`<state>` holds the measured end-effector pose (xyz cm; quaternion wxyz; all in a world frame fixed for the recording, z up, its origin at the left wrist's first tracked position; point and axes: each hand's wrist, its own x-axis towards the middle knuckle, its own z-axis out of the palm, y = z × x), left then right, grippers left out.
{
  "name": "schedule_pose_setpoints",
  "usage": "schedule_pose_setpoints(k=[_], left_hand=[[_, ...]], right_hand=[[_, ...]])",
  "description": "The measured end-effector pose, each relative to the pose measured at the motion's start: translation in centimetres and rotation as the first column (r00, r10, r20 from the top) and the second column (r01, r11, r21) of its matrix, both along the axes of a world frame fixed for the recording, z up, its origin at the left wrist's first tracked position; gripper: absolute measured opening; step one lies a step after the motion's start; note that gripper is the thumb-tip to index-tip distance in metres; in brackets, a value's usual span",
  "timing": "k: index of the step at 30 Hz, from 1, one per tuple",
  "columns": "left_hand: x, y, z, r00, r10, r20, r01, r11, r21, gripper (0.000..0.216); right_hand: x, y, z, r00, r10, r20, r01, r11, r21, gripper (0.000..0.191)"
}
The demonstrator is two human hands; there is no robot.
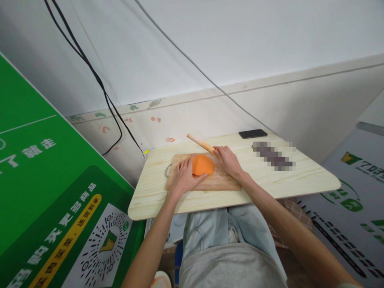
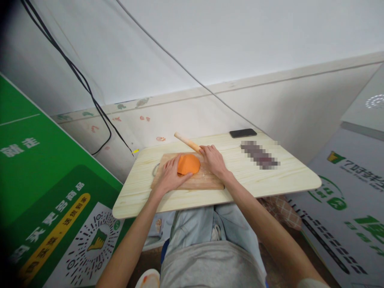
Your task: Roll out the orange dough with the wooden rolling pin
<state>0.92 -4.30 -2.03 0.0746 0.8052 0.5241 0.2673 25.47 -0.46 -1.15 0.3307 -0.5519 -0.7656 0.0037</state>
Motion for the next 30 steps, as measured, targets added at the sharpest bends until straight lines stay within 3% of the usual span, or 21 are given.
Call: schedule_pose_setpoints(k=[5, 12, 16, 22, 30], left_hand=[[-0.7, 0.2, 0.0, 0.993, -0.1, 0.062, 0.1, 0.995, 0.003, 0.091], [0.4, 0.1, 0.0, 0.995, 0.093, -0.022, -0.093, 0.996, 0.003, 0.11], [0.1, -0.1, 0.2, 0.997, 0.073, -0.001, -0.073, 0.997, 0.014, 0.103], [0.2, -0.2, 0.4, 0.998, 0.055, -0.01, -0.055, 0.998, 0.022, 0.111], [0.5, 0.0, 0.2, 0.986, 0.014, -0.163, -0.009, 0.999, 0.031, 0.078]], right_hand=[[-0.1, -0.2, 0.1, 1.0, -0.008, -0.007, 0.008, 1.0, 0.001, 0.046], [-0.2, -0.2, 0.3, 1.0, -0.008, 0.006, 0.008, 0.999, -0.031, 0.044], [-0.1, -0.2, 0.2, 1.0, -0.003, 0.002, 0.003, 1.0, -0.015, 0.044], [0.0, -0.2, 0.1, 1.0, 0.0, -0.001, 0.0, 1.0, -0.019, 0.043], [-0.1, -0.3, 0.2, 1.0, 0.001, 0.029, 0.001, 0.999, -0.045, 0.041]])
